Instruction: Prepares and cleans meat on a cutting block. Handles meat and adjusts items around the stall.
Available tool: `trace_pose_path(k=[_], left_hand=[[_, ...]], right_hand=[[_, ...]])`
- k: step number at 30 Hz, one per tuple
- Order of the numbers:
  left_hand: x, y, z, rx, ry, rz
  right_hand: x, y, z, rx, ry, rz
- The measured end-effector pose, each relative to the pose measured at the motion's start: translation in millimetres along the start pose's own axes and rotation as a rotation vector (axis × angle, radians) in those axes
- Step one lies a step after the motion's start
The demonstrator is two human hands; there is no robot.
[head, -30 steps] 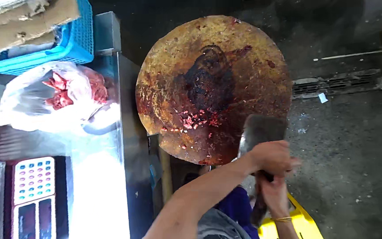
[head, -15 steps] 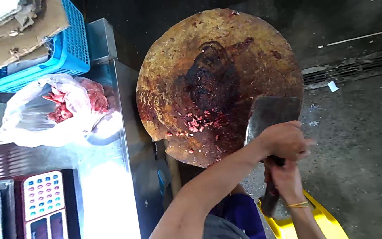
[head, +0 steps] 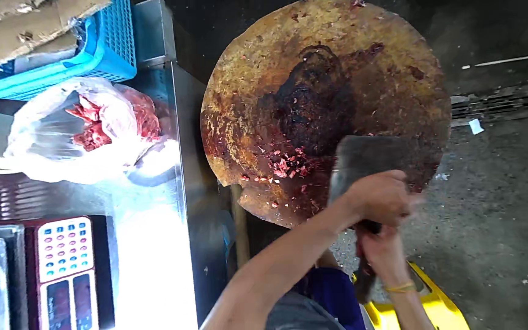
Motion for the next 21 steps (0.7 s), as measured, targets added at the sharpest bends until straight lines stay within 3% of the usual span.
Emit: trace_pose_path(k=[2,4,9,15,17,21], left_hand=[[8,37,-14,0.078,-0.102,0.147],[3,41,-15,0.116,-0.123,0.199],[-37,-14,40,0.003,0.078,0.01],[-1,47,1,0.066,-0.076,0.134],[-8,35,3,0.092,-0.073,0.155],[-49,-10,56,0.036,0.085,0.06]], right_hand=[[-22,-6,-10,0.009,0.062,-0.091],[-20,-5,-6,0.0,0.071,-0.123],[29,39,35,-0.027,0.036,0.027],[-32,12,6,-0.034,0.036,-0.082],[-15,14,8,-0.037,0.061,-0.082],[38,57,45,-0.027,0.113,-0.015]])
Point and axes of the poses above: each hand's wrist, its own y-axis away from the middle knuckle, its own x-axis out of the back of the hand, z = x × y, the point moved 7 cm from there along -y, towards the middle knuckle, and after that the axes turned 10 degrees about -z, right-handed, at the moved point
